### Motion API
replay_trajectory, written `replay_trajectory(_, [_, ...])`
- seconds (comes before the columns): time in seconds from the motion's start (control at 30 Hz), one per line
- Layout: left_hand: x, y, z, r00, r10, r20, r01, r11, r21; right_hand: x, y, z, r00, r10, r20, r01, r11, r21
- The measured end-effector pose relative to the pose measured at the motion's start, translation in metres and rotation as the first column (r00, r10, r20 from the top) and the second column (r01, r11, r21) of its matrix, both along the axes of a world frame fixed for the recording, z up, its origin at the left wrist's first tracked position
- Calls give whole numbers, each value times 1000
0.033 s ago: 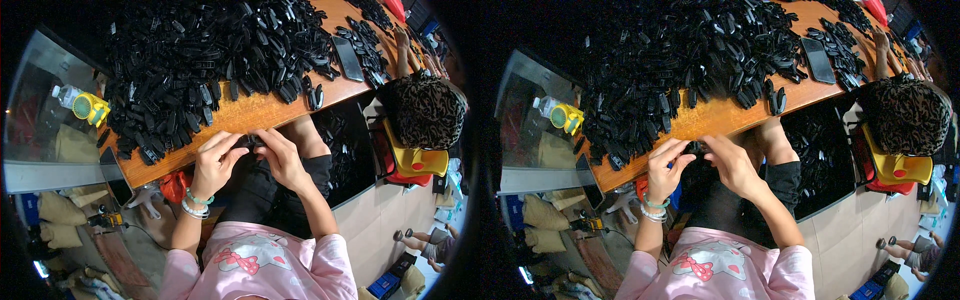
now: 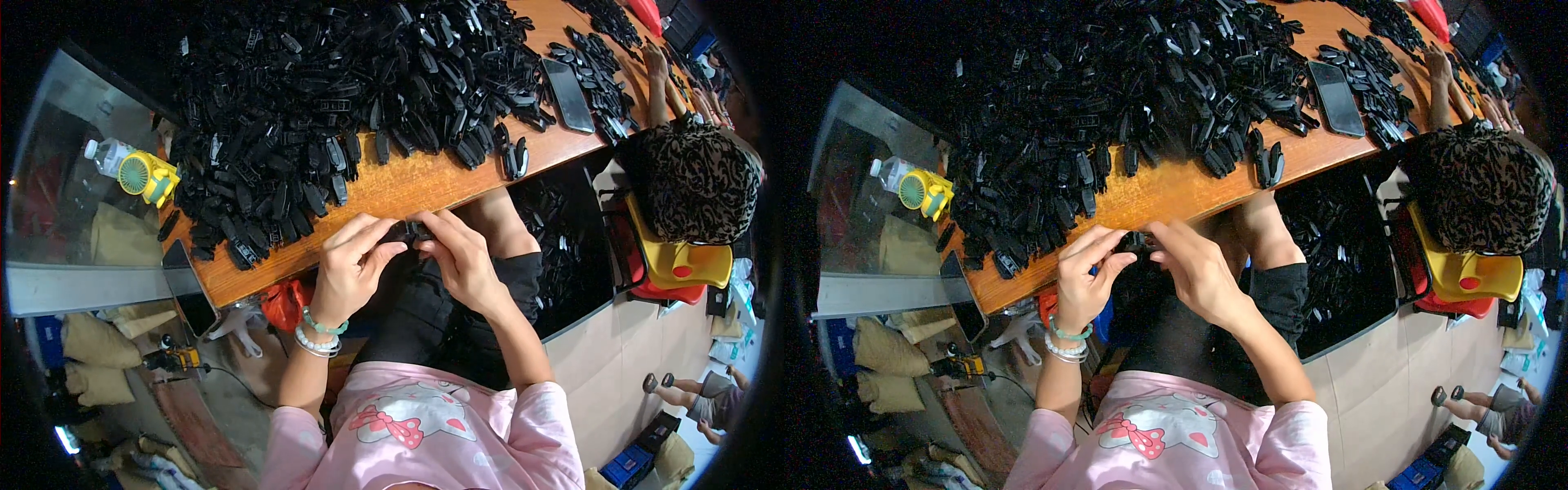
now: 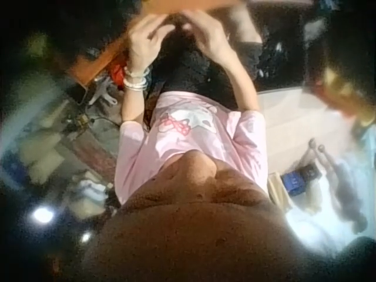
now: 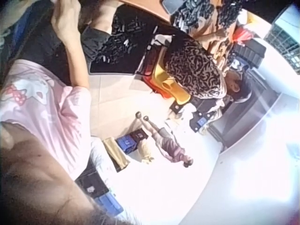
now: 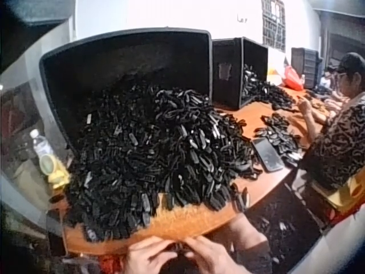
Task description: The person assembles small black plastic components by hand, fitting and pressing the pieces together at the table.
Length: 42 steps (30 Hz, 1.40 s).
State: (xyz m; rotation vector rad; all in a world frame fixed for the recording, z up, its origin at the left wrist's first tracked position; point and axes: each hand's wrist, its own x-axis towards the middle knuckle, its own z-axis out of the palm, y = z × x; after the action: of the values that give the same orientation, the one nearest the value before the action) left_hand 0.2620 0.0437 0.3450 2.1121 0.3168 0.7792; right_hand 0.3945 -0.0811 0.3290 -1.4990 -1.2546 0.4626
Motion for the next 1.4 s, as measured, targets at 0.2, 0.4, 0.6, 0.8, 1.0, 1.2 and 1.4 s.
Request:
replay_trajectory(0.2, [2, -3, 10, 1000, -5, -3, 5, 1000, 4, -5, 1, 0, 951, -134, 280, 91, 983, 162])
replay_trajectory(0.4, [8, -15, 17, 997, 44, -65, -55, 984, -169, -10, -1, 6, 937, -131, 323, 107, 990, 91])
replay_trajectory(0.6, [15, -19, -1, 993, 113, -29, -117, 946, -301, -20, 1, -1, 933, -272, 235, 256, 962, 94])
replay_trajectory(0.8, [5, -21, -2, 998, -49, 43, 63, 553, -831, -14, -8, -6, 925, -192, -327, 237, 966, 104])
replay_trajectory(1.0, [31, -1, -8, 996, -86, -26, 70, 923, -378, -3, -18, -16, 802, -124, -584, 148, 989, -7])
replay_trajectory(1.2, [85, 46, -8, 858, 449, -250, -290, 824, 487, 28, -21, -19, 908, -417, 39, 417, 909, 15])
replay_trajectory(1.4, [95, 52, -20, 821, 417, -389, -237, 870, 433, 111, -25, -29, 578, -783, 231, 816, 562, -139])
